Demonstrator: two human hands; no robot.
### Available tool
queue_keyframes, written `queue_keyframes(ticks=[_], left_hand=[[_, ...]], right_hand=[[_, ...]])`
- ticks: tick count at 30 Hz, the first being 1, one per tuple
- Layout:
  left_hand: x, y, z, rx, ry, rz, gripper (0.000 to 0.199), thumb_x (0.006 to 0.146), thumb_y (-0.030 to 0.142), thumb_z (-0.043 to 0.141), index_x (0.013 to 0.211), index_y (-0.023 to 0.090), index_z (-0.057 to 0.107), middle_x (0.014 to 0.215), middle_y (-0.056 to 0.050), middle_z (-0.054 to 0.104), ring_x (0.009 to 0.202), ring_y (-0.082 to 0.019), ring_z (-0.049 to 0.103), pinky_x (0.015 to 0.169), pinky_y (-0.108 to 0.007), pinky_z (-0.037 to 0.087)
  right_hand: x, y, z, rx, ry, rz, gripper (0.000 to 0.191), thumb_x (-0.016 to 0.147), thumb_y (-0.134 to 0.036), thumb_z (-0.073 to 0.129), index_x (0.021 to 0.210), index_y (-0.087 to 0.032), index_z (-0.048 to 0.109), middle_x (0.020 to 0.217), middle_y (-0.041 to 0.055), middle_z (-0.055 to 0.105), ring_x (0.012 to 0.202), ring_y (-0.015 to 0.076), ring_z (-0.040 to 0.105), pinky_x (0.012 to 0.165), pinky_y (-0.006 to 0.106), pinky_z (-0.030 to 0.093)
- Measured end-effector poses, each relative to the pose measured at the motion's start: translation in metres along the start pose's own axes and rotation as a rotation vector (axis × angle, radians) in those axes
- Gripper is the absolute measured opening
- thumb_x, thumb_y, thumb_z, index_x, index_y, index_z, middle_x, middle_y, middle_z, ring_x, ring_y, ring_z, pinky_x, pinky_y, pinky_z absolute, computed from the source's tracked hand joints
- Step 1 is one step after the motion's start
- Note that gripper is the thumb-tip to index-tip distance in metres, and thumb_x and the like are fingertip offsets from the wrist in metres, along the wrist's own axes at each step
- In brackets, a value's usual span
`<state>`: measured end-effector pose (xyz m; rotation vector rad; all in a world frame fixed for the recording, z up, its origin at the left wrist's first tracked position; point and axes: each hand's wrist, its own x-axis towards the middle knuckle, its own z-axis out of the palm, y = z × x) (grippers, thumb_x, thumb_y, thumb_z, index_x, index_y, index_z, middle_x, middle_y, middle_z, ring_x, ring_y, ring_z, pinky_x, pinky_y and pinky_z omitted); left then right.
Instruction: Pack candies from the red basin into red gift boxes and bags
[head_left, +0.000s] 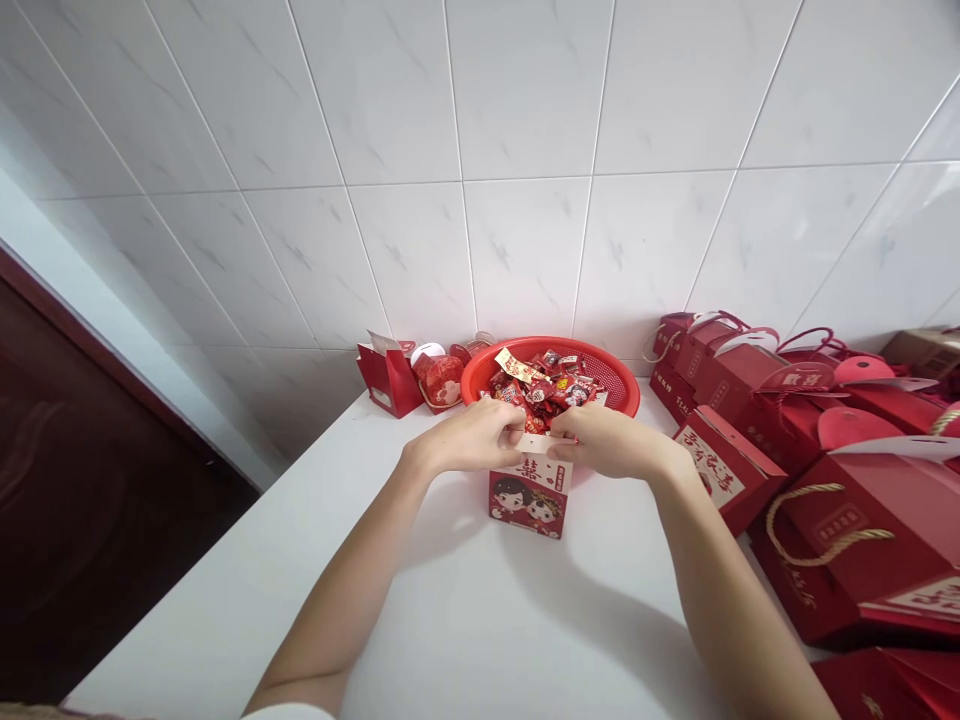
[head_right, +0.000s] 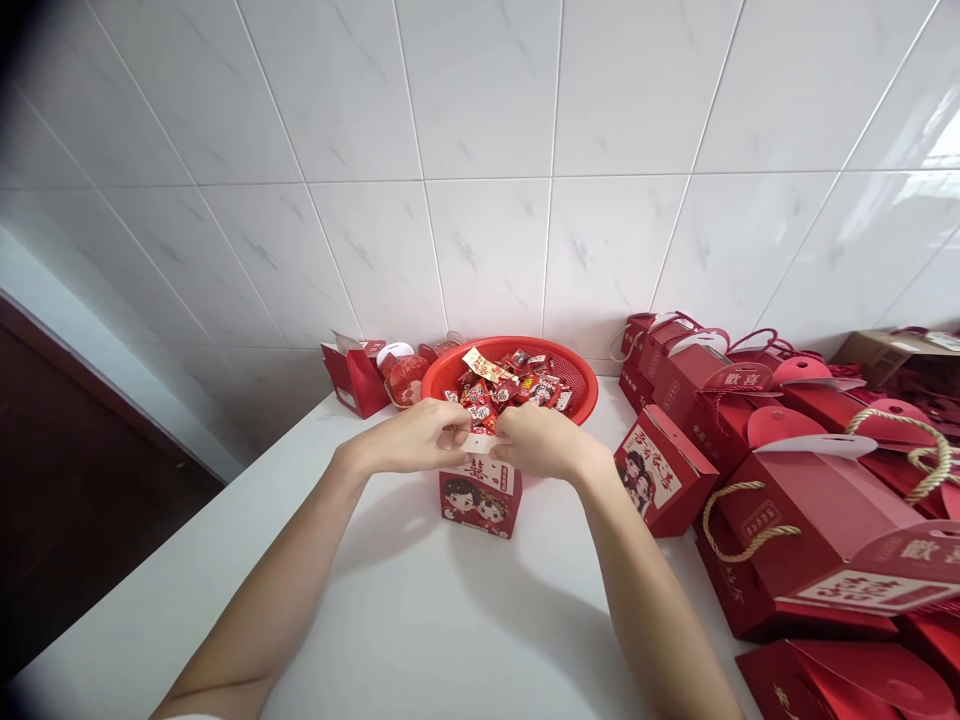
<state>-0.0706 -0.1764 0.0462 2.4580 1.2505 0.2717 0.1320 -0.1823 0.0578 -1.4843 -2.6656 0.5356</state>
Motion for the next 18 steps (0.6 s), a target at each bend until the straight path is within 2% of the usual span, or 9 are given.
queue_keyframes(ticks=[3,6,9,14,18], left_hand=[[0.003,0.0,0.005,0.024,0.021,-0.018,0.032,0.071,0.02,0.061,0.064,0.021,0.03,0.063,0.003,0.04,0.058,-0.013,0.036,0.053,-0.03,0.022],[0.005,-0.001,0.008,0.01,0.035,-0.057,0.038,0.073,0.03,0.067,0.065,0.022,0.031,0.063,0.004,0.039,0.056,-0.013,0.034,0.052,-0.031,0.021],[0.008,0.001,0.012,0.061,0.07,-0.068,0.037,0.076,0.034,0.066,0.066,0.022,0.033,0.063,0.003,0.042,0.056,-0.014,0.038,0.053,-0.031,0.022],[0.01,0.015,0.017,0.204,0.081,-0.072,0.024,0.079,0.02,0.056,0.067,0.022,0.035,0.066,-0.001,0.051,0.062,-0.019,0.05,0.057,-0.031,0.025],[0.008,0.015,0.014,0.142,0.048,-0.047,0.029,0.078,0.031,0.063,0.07,0.022,0.036,0.068,0.0,0.052,0.063,-0.019,0.05,0.058,-0.03,0.027]], right_hand=[[-0.001,-0.003,0.001,0.006,0.002,0.01,0.029,0.089,-0.017,0.055,0.063,-0.019,0.043,0.06,0.0012,0.049,0.055,0.0126,0.04,0.054,0.03,0.022],[-0.001,-0.002,0.004,0.02,0.032,0.004,0.031,0.088,-0.016,0.055,0.062,-0.02,0.04,0.06,0.0007,0.047,0.056,0.0127,0.039,0.055,0.03,0.021],[-0.001,0.001,0.007,0.058,0.045,-0.006,0.03,0.088,-0.014,0.052,0.062,-0.02,0.037,0.059,-0.0005,0.044,0.055,0.0121,0.036,0.055,0.03,0.021],[0.0,0.007,0.012,0.107,0.1,0.025,0.027,0.084,-0.012,0.053,0.064,-0.02,0.037,0.063,-0.0011,0.046,0.058,0.0112,0.036,0.056,0.029,0.021],[0.002,0.009,0.021,0.149,0.156,0.079,0.023,0.08,-0.015,0.057,0.065,-0.019,0.04,0.063,-0.0012,0.048,0.06,0.0111,0.039,0.056,0.027,0.021]])
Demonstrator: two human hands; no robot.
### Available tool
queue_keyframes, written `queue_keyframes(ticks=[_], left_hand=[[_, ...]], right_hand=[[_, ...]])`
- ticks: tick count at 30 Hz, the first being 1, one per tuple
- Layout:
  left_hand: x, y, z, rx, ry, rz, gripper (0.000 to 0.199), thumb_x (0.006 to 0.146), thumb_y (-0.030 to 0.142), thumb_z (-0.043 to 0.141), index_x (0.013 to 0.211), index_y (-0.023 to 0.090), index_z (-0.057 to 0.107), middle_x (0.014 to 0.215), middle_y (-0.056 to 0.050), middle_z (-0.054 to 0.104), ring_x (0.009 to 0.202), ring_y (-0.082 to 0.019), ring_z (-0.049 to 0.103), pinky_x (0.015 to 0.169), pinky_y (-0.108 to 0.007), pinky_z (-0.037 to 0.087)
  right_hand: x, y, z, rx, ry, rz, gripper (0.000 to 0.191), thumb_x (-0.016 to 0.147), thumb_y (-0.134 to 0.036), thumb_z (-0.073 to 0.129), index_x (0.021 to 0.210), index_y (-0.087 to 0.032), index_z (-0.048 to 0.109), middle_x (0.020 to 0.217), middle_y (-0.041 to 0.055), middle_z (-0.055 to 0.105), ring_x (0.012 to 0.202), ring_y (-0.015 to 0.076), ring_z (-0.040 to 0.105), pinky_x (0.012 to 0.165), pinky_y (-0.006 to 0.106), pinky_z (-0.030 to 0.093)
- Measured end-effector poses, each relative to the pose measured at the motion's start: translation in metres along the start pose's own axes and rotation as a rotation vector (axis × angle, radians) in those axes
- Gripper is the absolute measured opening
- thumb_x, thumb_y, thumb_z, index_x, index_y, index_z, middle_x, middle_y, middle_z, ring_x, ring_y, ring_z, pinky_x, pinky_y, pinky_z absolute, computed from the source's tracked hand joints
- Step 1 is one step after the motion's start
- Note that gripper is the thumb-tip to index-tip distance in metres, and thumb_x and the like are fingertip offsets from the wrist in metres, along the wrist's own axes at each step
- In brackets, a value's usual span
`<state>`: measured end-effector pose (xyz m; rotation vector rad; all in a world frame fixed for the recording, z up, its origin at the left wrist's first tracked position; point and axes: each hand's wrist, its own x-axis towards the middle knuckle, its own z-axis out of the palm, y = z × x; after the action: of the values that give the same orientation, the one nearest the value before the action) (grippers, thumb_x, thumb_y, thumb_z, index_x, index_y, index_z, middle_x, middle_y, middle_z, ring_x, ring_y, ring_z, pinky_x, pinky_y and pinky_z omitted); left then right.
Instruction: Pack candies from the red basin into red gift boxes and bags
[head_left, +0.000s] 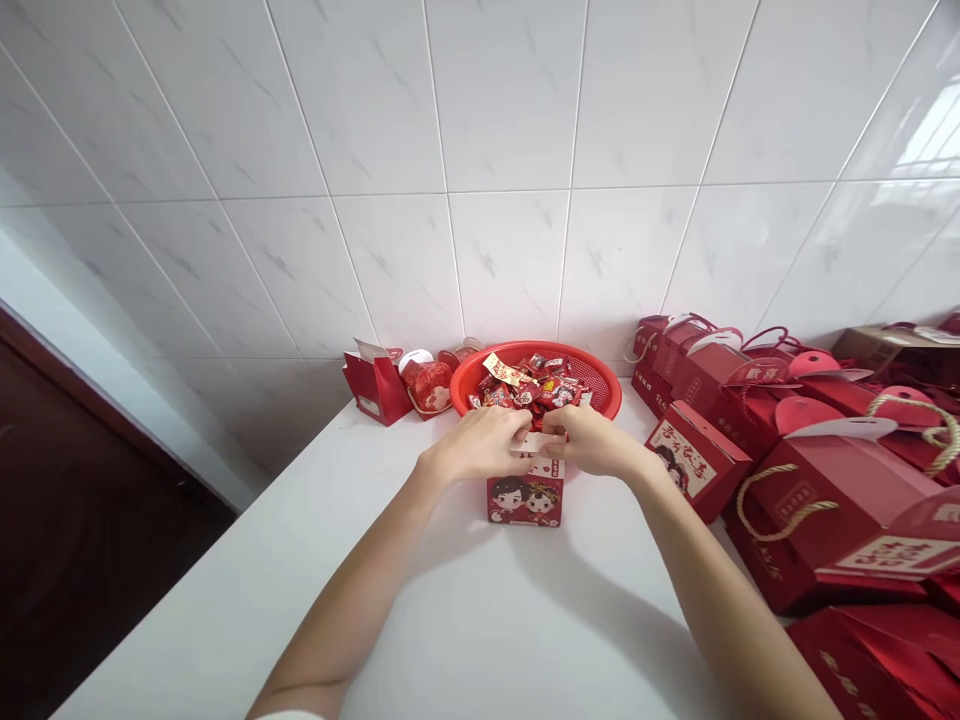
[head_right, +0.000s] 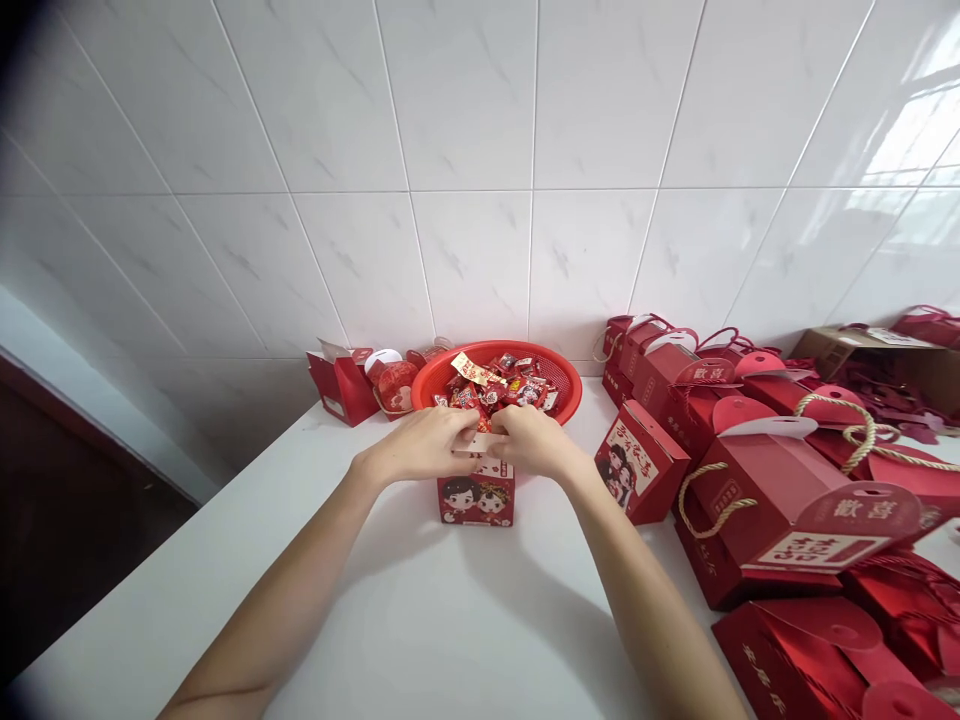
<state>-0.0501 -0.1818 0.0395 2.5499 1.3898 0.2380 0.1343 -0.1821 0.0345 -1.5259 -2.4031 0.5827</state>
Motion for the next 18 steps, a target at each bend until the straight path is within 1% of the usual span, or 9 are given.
queue_keyframes(ticks=[2,5,9,11,12,13,15,16,18], left_hand=[[-0.002,-0.006,-0.004,-0.093,-0.049,0.039,0.028,0.078,0.035,0.065,0.073,0.022,0.041,0.072,0.001,0.054,0.065,-0.018,0.05,0.059,-0.029,0.03],[-0.004,-0.015,-0.008,-0.192,-0.1,0.11,0.012,0.083,0.025,0.056,0.076,0.021,0.046,0.075,0.001,0.058,0.068,-0.016,0.051,0.063,-0.027,0.034],[-0.003,-0.018,-0.009,-0.18,-0.08,0.134,0.015,0.084,0.018,0.05,0.071,0.02,0.043,0.065,0.003,0.051,0.062,-0.014,0.046,0.062,-0.027,0.032],[-0.003,-0.018,-0.01,-0.201,-0.083,0.145,0.012,0.085,0.021,0.053,0.075,0.02,0.047,0.069,0.003,0.054,0.066,-0.014,0.049,0.063,-0.027,0.035],[-0.004,-0.018,-0.011,-0.236,-0.085,0.158,0.009,0.086,0.025,0.056,0.08,0.02,0.051,0.075,0.002,0.058,0.071,-0.015,0.054,0.066,-0.027,0.039],[-0.006,-0.019,-0.014,-0.287,-0.078,0.173,0.011,0.085,0.03,0.061,0.087,0.02,0.055,0.086,0.0,0.063,0.08,-0.017,0.058,0.071,-0.028,0.043],[-0.011,-0.022,-0.019,-0.418,-0.034,0.203,0.03,0.083,0.041,0.07,0.104,0.022,0.059,0.109,-0.004,0.066,0.101,-0.022,0.062,0.086,-0.032,0.05],[-0.014,-0.024,-0.023,-0.488,-0.002,0.213,0.04,0.081,0.046,0.072,0.111,0.023,0.059,0.117,-0.006,0.065,0.108,-0.023,0.062,0.091,-0.035,0.051],[-0.019,-0.028,-0.029,-0.608,0.071,0.218,0.048,0.081,0.051,0.073,0.118,0.024,0.058,0.121,-0.008,0.066,0.112,-0.026,0.063,0.095,-0.038,0.053]], right_hand=[[-0.001,0.003,0.006,0.028,0.034,0.022,0.023,0.079,-0.016,0.056,0.064,-0.019,0.039,0.061,-0.0024,0.045,0.06,0.0108,0.037,0.056,0.027,0.021],[-0.004,0.008,0.017,0.085,0.108,0.01,0.023,0.078,-0.015,0.055,0.064,-0.02,0.037,0.062,-0.0036,0.042,0.061,0.0107,0.035,0.058,0.026,0.022],[-0.011,0.015,0.028,0.204,0.204,-0.028,0.023,0.083,-0.018,0.056,0.066,-0.019,0.041,0.065,-0.003,0.046,0.064,0.0113,0.038,0.06,0.025,0.026],[-0.019,0.016,0.031,0.255,0.231,-0.037,0.021,0.085,-0.02,0.055,0.067,-0.019,0.044,0.065,-0.0027,0.048,0.064,0.0115,0.04,0.06,0.025,0.027],[-0.025,0.014,0.03,0.269,0.251,-0.035,0.021,0.086,-0.021,0.055,0.067,-0.019,0.045,0.064,-0.0028,0.048,0.063,0.0115,0.039,0.059,0.025,0.027],[-0.033,0.012,0.028,0.276,0.283,-0.034,0.023,0.086,-0.022,0.055,0.066,-0.019,0.044,0.063,-0.003,0.047,0.061,0.0113,0.039,0.057,0.025,0.027],[-0.055,0.005,0.017,0.286,0.38,-0.037,0.027,0.089,-0.026,0.055,0.065,-0.019,0.045,0.059,-0.0035,0.045,0.056,0.0106,0.038,0.054,0.025,0.027],[-0.069,0.0,0.008,0.295,0.44,-0.045,0.028,0.09,-0.029,0.055,0.066,-0.019,0.048,0.058,-0.0036,0.045,0.054,0.0102,0.038,0.052,0.024,0.027],[-0.1,-0.006,-0.018,0.344,0.581,-0.074,0.025,0.093,-0.035,0.057,0.074,-0.018,0.059,0.059,-0.0027,0.052,0.051,0.01,0.044,0.049,0.024,0.031]])
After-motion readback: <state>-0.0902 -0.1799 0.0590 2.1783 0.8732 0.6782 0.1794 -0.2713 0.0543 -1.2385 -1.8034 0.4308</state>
